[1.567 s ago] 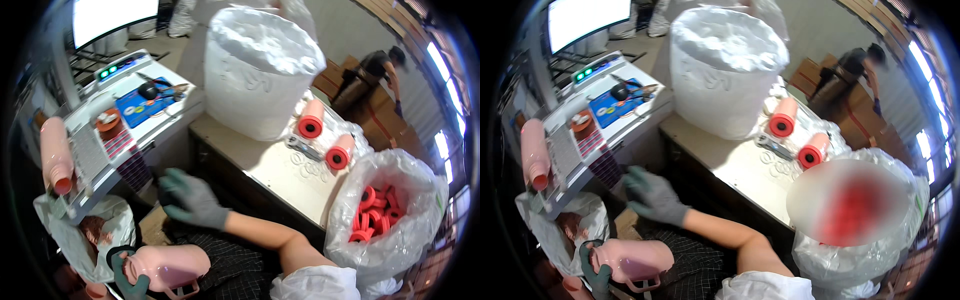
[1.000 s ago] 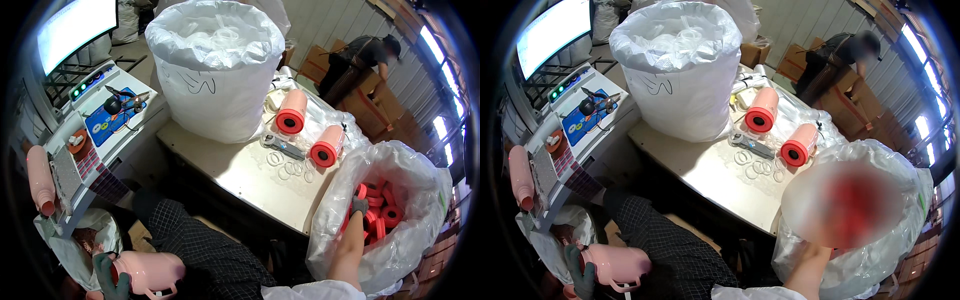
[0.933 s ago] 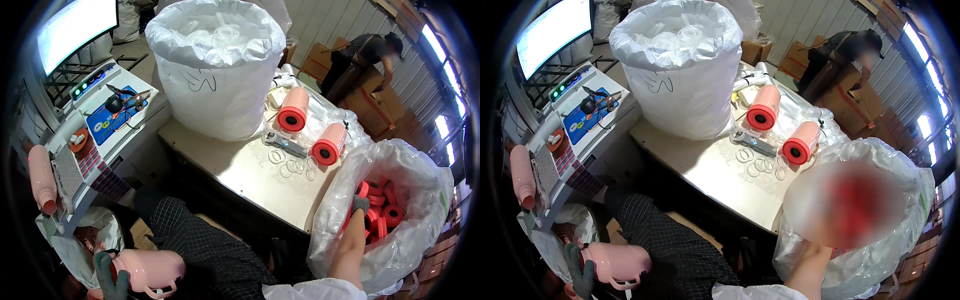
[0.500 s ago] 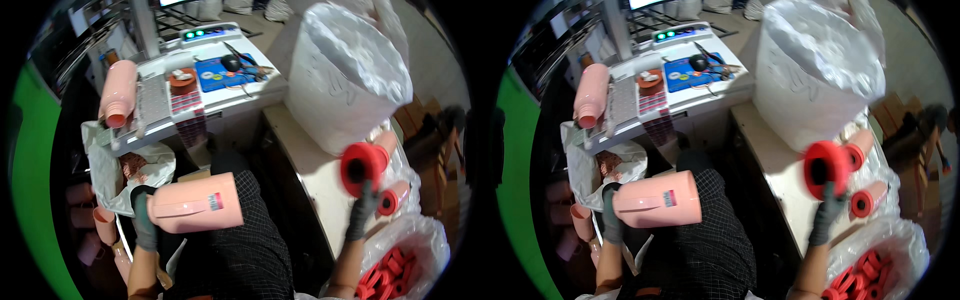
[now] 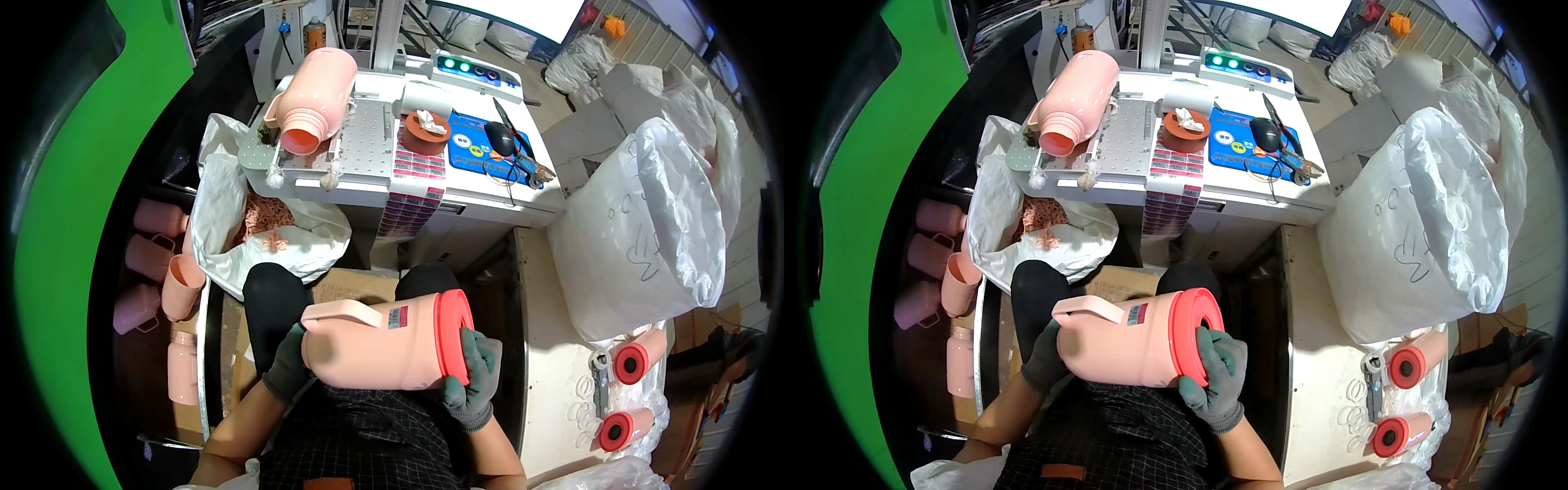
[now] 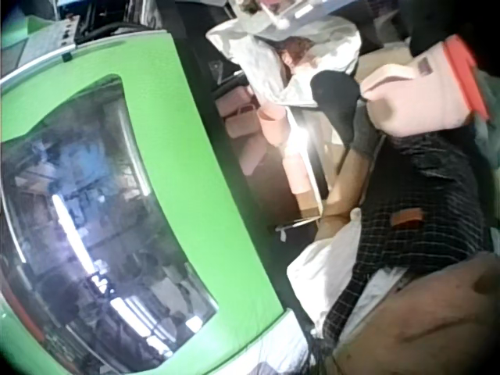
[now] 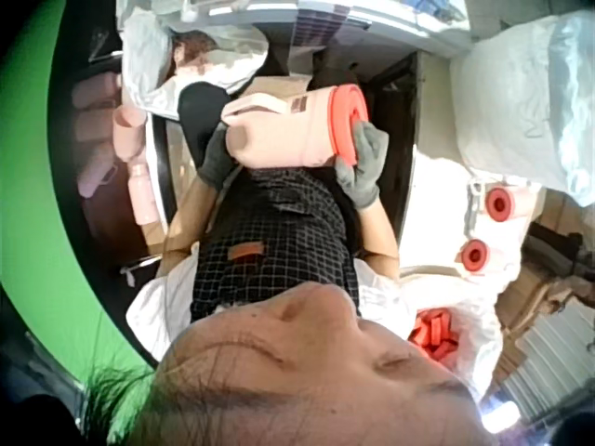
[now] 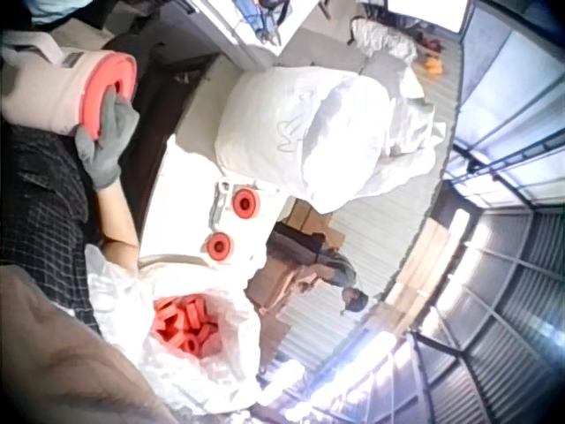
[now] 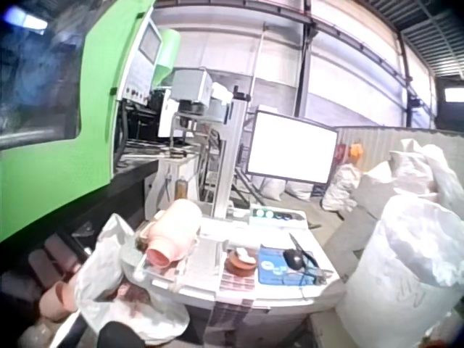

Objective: The person assembles pink mugs by attaching red circular bases and applying labels. They pick up a mug, insert a red base into the bottom, wipe the surface, and apply a label from a roll on the workstation.

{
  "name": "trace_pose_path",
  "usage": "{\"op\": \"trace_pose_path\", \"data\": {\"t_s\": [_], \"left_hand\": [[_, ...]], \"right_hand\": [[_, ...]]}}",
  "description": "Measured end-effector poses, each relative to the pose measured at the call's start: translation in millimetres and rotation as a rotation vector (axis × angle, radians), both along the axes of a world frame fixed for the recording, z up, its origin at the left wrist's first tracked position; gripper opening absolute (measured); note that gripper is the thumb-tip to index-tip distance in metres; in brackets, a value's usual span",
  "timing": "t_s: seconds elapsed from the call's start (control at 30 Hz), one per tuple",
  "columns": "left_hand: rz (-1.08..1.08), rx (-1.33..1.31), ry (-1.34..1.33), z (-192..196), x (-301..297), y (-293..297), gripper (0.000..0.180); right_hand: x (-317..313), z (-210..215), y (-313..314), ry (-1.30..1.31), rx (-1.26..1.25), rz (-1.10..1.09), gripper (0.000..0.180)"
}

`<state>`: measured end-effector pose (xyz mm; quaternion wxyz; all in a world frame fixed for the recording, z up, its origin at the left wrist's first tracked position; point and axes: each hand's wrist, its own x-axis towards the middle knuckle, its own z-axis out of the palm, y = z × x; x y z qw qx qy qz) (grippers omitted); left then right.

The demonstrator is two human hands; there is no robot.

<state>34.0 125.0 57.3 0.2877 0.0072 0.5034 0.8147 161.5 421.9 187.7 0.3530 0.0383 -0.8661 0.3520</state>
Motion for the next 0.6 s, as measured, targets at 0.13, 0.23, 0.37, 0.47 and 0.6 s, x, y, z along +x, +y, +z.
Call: {"op": "trace_pose_path", "data": {"t_s": [0.13,0.23,0.37,0.47,0.6], "left_hand": [[0.004,-0.097,0.155,19,0,13,0.024],[0.081,-0.155,0.187,27,-1,15,0.02],[0.2,-0.461,0.61,18,2,-3,0.019],[0.246,-0.324,0.428,40,-3,-9,0.02],[0.181,-0.243,0.411,60,1,0,0.026]], "right_hand": [[13,-6,-1,-0.014,-0.055,-0.024,0.062],[19,-6,-8,-0.032,-0.151,-0.045,0.06],[25,6,-15,-0.04,-0.294,0.025,0.053],[32,11,12,-0.101,-0.767,0.248,0.059],[-1,72,40,-0.172,-0.947,0.233,0.091]]}}
